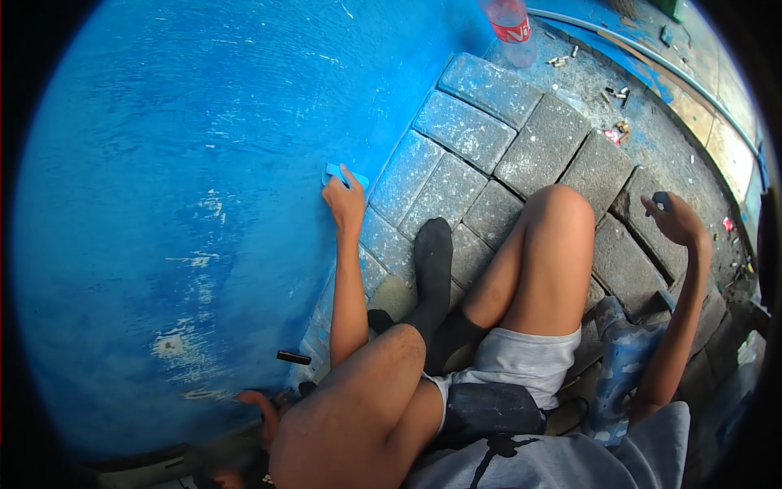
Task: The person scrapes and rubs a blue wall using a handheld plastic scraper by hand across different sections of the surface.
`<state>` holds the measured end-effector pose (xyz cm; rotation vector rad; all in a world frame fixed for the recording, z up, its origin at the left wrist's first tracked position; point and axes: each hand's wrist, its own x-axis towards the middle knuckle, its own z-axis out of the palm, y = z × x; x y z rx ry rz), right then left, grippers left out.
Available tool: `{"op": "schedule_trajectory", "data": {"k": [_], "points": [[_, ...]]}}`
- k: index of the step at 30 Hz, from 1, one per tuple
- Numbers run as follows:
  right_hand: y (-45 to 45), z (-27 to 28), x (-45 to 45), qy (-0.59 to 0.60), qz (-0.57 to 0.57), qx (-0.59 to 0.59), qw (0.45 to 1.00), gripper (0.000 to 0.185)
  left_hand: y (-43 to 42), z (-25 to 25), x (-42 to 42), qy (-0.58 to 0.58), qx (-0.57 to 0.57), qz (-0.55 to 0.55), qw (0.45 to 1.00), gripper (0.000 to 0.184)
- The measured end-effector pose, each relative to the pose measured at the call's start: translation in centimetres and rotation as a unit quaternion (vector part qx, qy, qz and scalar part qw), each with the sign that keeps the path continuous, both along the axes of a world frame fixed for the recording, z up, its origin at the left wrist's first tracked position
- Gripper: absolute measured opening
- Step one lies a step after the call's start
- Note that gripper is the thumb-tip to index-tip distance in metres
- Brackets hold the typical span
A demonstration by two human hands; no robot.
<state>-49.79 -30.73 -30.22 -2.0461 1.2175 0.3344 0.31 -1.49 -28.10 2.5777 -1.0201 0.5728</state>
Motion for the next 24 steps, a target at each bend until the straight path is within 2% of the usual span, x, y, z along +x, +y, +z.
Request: {"op": "schedule_trajectory", "data": {"k": [2,3,5,7,8,10,11,15,17,19,21,23,24], "points": [[0.0,-0.2,0.1,0.004,0.004,0.008,1.000,0.052,0.5,-0.6,0.7,-0.083,-0.004,-0.029,0.996,0.046],[-0.1,-0.2,0.1,0.004,0.002,0.007,1.000,0.052,0.5,0.1,1.1,-0.082,-0.005,-0.031,0.996,0.046],[-0.1,-0.3,-0.1,0.005,0.007,0.003,1.000,0.052,0.6,3.1,1.4,-0.105,-0.064,0.013,0.992,0.047],[-0.2,-0.6,-0.3,0.011,0.002,0.009,1.000,0.052,0.1,8.2,-0.4,-0.076,-0.056,0.079,0.992,0.048],[-0.3,-0.7,-0.2,0.013,-0.004,0.012,1.000,0.052,0.0,9.5,-0.6,-0.076,-0.053,0.083,0.992,0.048],[-0.2,-0.5,-0.1,0.010,-0.006,0.014,1.000,0.052,-0.2,11.2,-0.7,-0.097,-0.139,0.026,0.985,0.049],[-0.1,-0.4,-0.1,0.007,-0.011,0.015,1.000,0.052,-0.2,11.5,-0.8,-0.082,-0.140,0.036,0.986,0.049],[-0.2,-0.9,-0.1,0.010,-0.013,0.017,1.000,0.052,0.2,7.5,-0.6,-0.093,-0.057,0.060,0.992,0.048],[-0.2,-1.0,-0.2,0.010,-0.007,0.015,1.000,0.052,0.6,3.6,0.2,-0.067,-0.014,-0.014,0.998,0.047],[-0.2,-0.9,-0.1,0.011,-0.010,0.021,1.000,0.052,0.7,1.3,0.4,-0.055,0.006,-0.030,0.998,0.047],[0.0,-0.6,-0.1,0.010,-0.018,0.026,0.999,0.053,0.4,0.8,0.4,-0.043,0.026,-0.050,0.997,0.046],[-0.1,-0.3,0.2,0.016,-0.009,0.027,0.999,0.053,0.0,1.5,0.6,-0.017,0.093,-0.019,0.995,0.048],[-0.2,-0.3,0.1,0.016,-0.012,0.026,0.999,0.053,-0.3,2.3,0.7,-0.018,0.091,-0.022,0.995,0.048]]}}
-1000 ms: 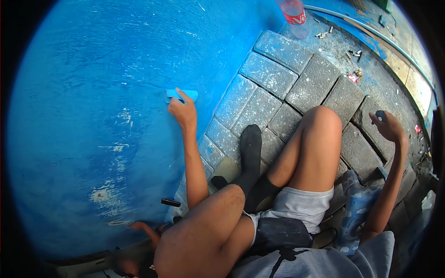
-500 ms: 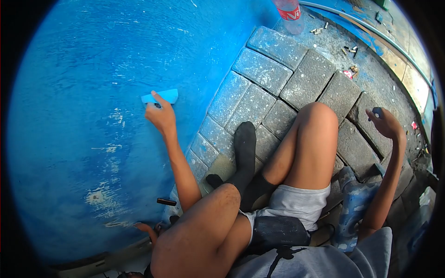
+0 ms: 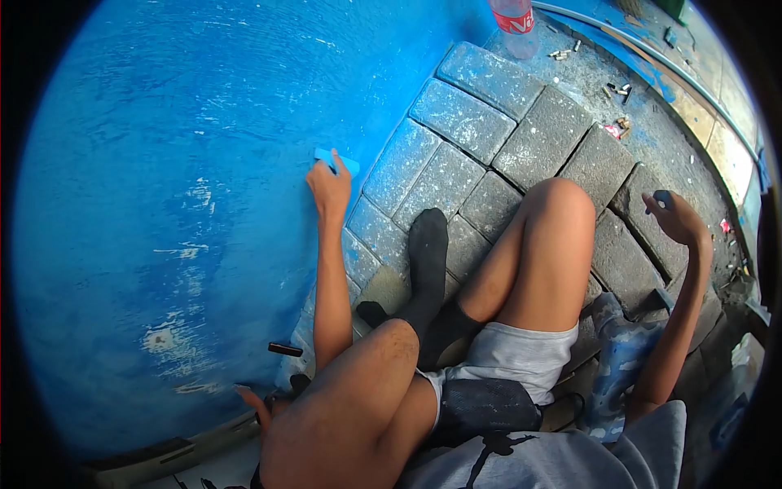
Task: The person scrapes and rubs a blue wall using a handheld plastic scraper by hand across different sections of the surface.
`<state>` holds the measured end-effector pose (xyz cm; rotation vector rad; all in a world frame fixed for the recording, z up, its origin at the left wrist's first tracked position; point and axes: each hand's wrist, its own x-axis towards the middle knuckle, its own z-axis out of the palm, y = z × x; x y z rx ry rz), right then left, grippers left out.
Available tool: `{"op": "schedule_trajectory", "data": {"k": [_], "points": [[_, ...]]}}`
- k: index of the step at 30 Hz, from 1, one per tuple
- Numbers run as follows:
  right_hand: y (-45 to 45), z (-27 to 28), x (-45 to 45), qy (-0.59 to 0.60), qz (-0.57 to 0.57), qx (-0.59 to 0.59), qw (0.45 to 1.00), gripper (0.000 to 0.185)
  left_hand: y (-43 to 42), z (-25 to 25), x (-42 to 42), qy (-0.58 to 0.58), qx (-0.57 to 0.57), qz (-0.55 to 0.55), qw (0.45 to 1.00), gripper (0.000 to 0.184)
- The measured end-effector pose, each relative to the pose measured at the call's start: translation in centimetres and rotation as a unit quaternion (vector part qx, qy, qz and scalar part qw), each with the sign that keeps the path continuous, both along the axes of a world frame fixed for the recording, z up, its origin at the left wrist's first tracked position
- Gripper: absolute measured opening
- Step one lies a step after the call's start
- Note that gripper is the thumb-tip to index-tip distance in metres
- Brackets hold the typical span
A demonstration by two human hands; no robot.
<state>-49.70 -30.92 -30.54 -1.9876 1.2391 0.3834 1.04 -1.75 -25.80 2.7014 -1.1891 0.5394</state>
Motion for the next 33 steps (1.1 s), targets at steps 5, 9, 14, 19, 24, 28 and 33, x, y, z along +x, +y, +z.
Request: {"op": "schedule_trajectory", "data": {"k": [5,9,14,19,24,28,33], "points": [[-0.1,-0.1,-0.3,-0.012,0.005,-0.009,1.000,0.053,-1.3,8.3,-1.6,-0.016,-0.144,0.087,0.986,0.053],[0.3,0.1,0.0,-0.012,0.010,-0.022,1.000,0.053,-1.4,8.4,-0.9,-0.019,-0.130,0.057,0.990,0.052],[0.0,0.2,-0.2,-0.008,0.003,-0.004,1.000,0.052,-0.8,1.9,-0.9,-0.030,-0.108,-0.005,0.994,0.047],[0.2,1.0,0.1,0.000,0.008,-0.014,1.000,0.052,0.8,-1.8,0.3,-0.033,-0.071,-0.036,0.996,0.046],[-0.1,-0.6,-0.7,-0.008,0.008,-0.029,1.000,0.055,1.1,4.1,-0.3,-0.062,-0.144,0.036,0.987,0.047],[0.0,-0.6,-0.5,-0.004,0.009,-0.030,0.999,0.053,1.0,8.6,-1.0,-0.034,-0.249,0.044,0.967,0.050],[0.0,-1.1,-0.6,-0.020,0.025,-0.047,0.998,0.051,1.5,5.0,-0.3,-0.053,-0.194,0.062,0.978,0.049]]}}
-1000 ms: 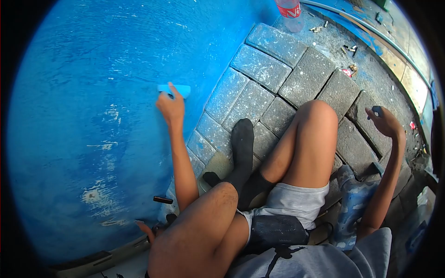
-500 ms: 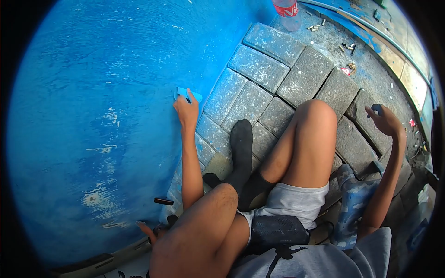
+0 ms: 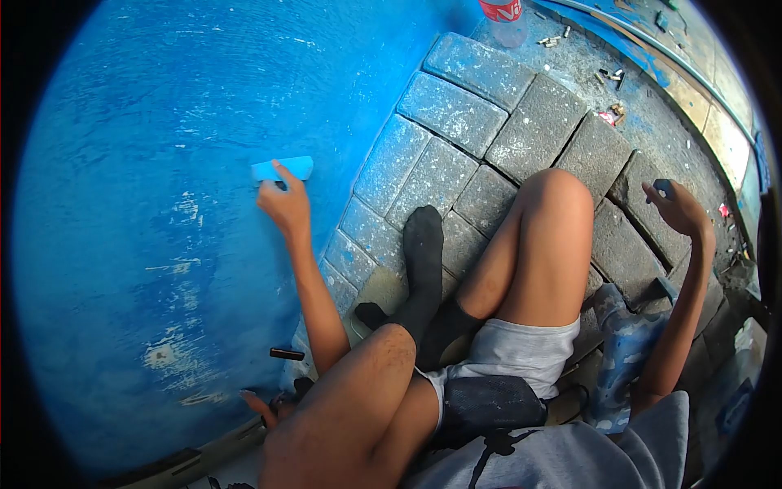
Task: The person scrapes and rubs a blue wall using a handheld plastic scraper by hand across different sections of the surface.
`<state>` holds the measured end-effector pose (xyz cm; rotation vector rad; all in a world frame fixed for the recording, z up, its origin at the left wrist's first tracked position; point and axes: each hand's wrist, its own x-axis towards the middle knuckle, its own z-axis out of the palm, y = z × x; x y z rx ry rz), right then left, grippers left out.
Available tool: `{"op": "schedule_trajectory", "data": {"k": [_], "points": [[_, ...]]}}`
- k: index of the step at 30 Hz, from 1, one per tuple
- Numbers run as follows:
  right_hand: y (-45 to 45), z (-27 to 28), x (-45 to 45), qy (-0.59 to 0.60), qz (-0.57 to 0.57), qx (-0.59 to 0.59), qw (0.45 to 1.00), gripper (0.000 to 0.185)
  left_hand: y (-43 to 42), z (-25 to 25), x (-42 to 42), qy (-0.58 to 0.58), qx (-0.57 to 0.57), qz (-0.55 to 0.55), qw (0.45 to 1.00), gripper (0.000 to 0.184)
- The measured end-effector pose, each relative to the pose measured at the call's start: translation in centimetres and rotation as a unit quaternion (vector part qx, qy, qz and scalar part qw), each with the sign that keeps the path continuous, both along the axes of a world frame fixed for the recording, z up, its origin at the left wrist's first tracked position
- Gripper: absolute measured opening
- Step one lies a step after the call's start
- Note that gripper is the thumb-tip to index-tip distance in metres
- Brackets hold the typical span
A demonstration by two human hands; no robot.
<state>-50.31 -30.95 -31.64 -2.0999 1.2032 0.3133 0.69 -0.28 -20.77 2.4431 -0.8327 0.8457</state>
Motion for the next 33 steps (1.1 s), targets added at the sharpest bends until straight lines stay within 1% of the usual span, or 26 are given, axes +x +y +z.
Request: {"op": "schedule_trajectory", "data": {"k": [2,3,5,7,9,12,14,16,18,20,22,24,26,28,30,31,32,33], "points": [[-0.1,0.1,-0.1,0.005,-0.014,0.014,1.000,0.051,0.3,-2.4,-0.2,0.025,0.034,-0.058,0.997,0.047],[-0.1,0.1,-0.1,0.007,-0.012,0.014,1.000,0.051,0.8,-3.1,-0.1,0.027,0.033,-0.056,0.998,0.047],[-0.2,0.2,0.0,0.016,-0.021,0.034,0.999,0.052,1.6,-4.6,0.2,0.024,0.103,-0.041,0.994,0.046],[0.1,1.0,0.4,0.020,-0.018,0.034,0.999,0.052,2.7,-5.6,0.4,0.013,0.099,-0.043,0.994,0.046],[0.0,1.3,0.3,0.023,-0.021,0.033,0.999,0.053,3.5,-5.4,0.6,-0.001,0.093,-0.050,0.994,0.046],[-0.1,1.2,0.0,0.016,-0.011,0.031,0.999,0.053,5.1,-3.6,0.6,0.014,0.085,-0.039,0.996,0.046],[0.0,1.7,0.4,0.027,-0.017,0.033,0.999,0.053,5.5,-1.0,0.8,-0.004,0.019,-0.019,1.000,0.047],[0.1,1.7,0.6,0.026,-0.016,0.030,0.999,0.053,4.8,2.7,0.7,-0.044,0.015,0.003,0.999,0.047],[0.2,1.3,0.6,0.024,-0.008,0.027,0.999,0.053,3.7,6.0,0.2,-0.050,0.008,0.025,0.998,0.047],[-0.1,0.7,0.4,0.022,-0.004,0.030,0.999,0.052,1.5,8.4,-0.7,-0.019,-0.035,-0.021,0.999,0.048],[-0.3,0.7,0.2,0.025,0.009,0.020,0.999,0.052,-0.5,8.6,-1.0,-0.002,-0.031,-0.043,0.999,0.050],[-0.3,0.7,0.3,0.025,0.017,0.010,0.999,0.051,-1.8,6.6,-0.7,-0.021,-0.001,-0.032,0.999,0.050],[-0.3,0.8,0.4,0.045,0.008,0.028,0.999,0.051,-2.2,3.4,0.0,-0.060,-0.024,-0.086,0.994,0.046],[-0.3,0.5,0.4,0.037,0.014,0.027,0.999,0.051,-2.1,0.4,-1.0,0.100,0.070,-0.054,0.991,0.041],[-0.2,1.2,0.6,0.034,0.010,0.041,0.999,0.050,-1.0,-4.5,0.2,0.070,0.107,-0.093,0.987,0.038],[-0.3,1.5,0.8,0.045,0.007,0.047,0.998,0.050,-0.5,-6.6,1.1,0.064,0.100,-0.096,0.988,0.038],[-0.2,1.6,0.7,0.040,0.004,0.041,0.998,0.050,0.1,-8.4,1.8,0.037,0.073,-0.136,0.987,0.038],[-0.1,1.6,0.6,0.036,0.002,0.036,0.999,0.050,0.4,-9.2,1.8,0.012,0.048,-0.175,0.983,0.038]]}}
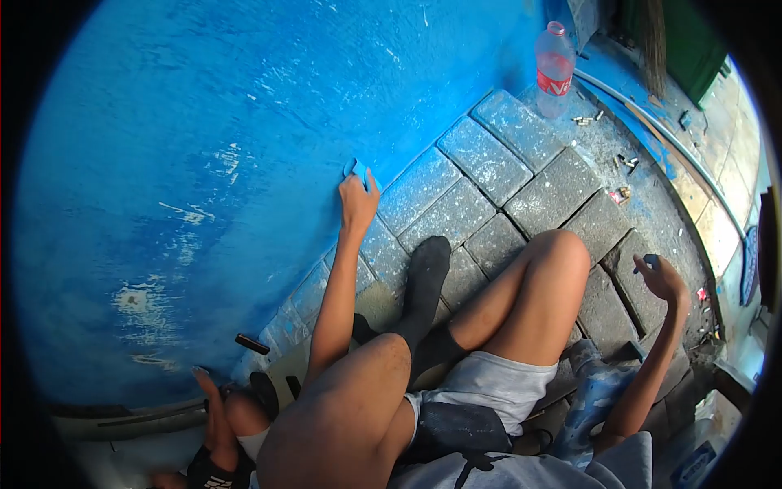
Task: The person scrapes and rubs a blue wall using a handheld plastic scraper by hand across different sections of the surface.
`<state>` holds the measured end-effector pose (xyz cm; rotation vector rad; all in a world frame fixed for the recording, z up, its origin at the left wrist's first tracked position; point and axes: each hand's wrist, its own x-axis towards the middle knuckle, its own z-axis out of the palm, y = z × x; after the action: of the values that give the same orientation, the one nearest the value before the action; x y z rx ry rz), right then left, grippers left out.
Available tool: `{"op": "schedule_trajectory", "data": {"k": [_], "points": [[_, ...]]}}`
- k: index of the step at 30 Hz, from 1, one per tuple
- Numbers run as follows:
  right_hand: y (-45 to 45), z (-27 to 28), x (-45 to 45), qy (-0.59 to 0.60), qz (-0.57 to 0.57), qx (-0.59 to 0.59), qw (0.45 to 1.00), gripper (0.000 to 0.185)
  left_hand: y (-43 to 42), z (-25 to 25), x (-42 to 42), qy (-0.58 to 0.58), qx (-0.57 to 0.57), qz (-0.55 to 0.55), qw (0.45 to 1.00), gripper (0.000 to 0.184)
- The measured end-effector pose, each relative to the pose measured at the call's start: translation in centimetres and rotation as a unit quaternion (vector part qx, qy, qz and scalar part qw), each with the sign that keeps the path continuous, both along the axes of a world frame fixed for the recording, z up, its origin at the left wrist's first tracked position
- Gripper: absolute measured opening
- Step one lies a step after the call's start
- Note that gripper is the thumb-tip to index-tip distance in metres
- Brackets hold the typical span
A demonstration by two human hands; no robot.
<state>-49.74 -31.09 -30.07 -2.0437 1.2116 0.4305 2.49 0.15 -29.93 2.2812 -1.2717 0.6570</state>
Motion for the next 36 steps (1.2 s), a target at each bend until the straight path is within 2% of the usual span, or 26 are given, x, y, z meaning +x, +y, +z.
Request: {"op": "schedule_trajectory", "data": {"k": [1,3,4,6,9,13,14,15,18,21,24,26,28,30,33,35,36], "points": [[-0.1,-0.5,-0.3,-0.002,-0.004,-0.004,1.000,0.050,0.1,0.9,-0.7,-0.002,-0.004,-0.004,1.000,0.038],[-0.5,-1.3,-0.9,-0.020,0.004,-0.027,0.999,0.051,-0.2,3.6,-1.4,-0.014,0.093,0.097,0.991,0.039],[-0.5,-1.0,-0.9,-0.021,-0.002,-0.028,0.999,0.051,-0.9,5.6,-1.7,-0.015,0.092,0.091,0.991,0.039],[-0.3,-0.2,-0.5,-0.008,0.000,-0.016,1.000,0.050,-2.1,9.8,-2.6,0.020,-0.044,0.094,0.994,0.041],[-0.3,-0.6,-0.5,-0.013,-0.001,-0.019,1.000,0.050,-2.9,12.9,-2.7,0.021,-0.027,0.099,0.995,0.038],[-0.6,-1.2,-0.6,-0.012,0.012,-0.026,1.000,0.051,-2.2,7.5,-1.8,-0.011,-0.040,0.049,0.998,0.035],[-1.3,-2.7,-1.2,-0.021,0.022,-0.033,0.999,0.052,-1.4,5.3,-1.4,-0.003,-0.007,0.030,1.000,0.033],[-1.0,-1.3,-0.4,0.012,0.006,-0.009,1.000,0.053,-0.7,3.2,-1.2,0.006,0.024,0.010,1.000,0.032],[-0.5,0.1,0.3,0.059,-0.020,0.011,0.998,0.055,3.5,-1.8,-0.8,0.056,-0.023,0.005,0.998,0.032],[-1.1,-0.6,0.2,0.069,-0.024,0.031,0.997,0.054,8.8,-2.5,-2.4,0.068,0.006,0.072,0.995,0.033],[-1.4,-1.0,0.5,0.057,-0.004,0.038,0.998,0.056,13.8,1.2,-4.7,0.134,-0.013,0.090,0.987,0.036],[-2.0,-2.0,0.4,0.048,0.013,0.041,0.998,0.059,17.6,2.5,-5.2,0.143,-0.077,0.141,0.977,0.041],[-2.4,-2.3,0.7,0.055,0.025,0.070,0.996,0.063,21.9,5.0,-5.8,0.110,-0.103,0.153,0.977,0.039],[-3.2,-3.9,0.1,0.033,0.014,0.060,0.998,0.073,25.7,8.0,-7.2,0.018,-0.115,0.231,0.966,0.046],[-2.3,-3.1,0.6,0.019,-0.018,0.039,0.999,0.083,32.7,10.9,-6.1,-0.015,-0.207,0.310,0.928,0.052],[-2.2,-3.1,0.5,0.022,-0.050,0.066,0.996,0.095,36.5,15.3,-7.1,-0.022,-0.289,0.349,0.891,0.056],[-2.8,-3.8,0.3,0.014,-0.050,0.067,0.996,0.095,38.3,17.6,-7.7,-0.024,-0.326,0.364,0.872,0.057]]}}
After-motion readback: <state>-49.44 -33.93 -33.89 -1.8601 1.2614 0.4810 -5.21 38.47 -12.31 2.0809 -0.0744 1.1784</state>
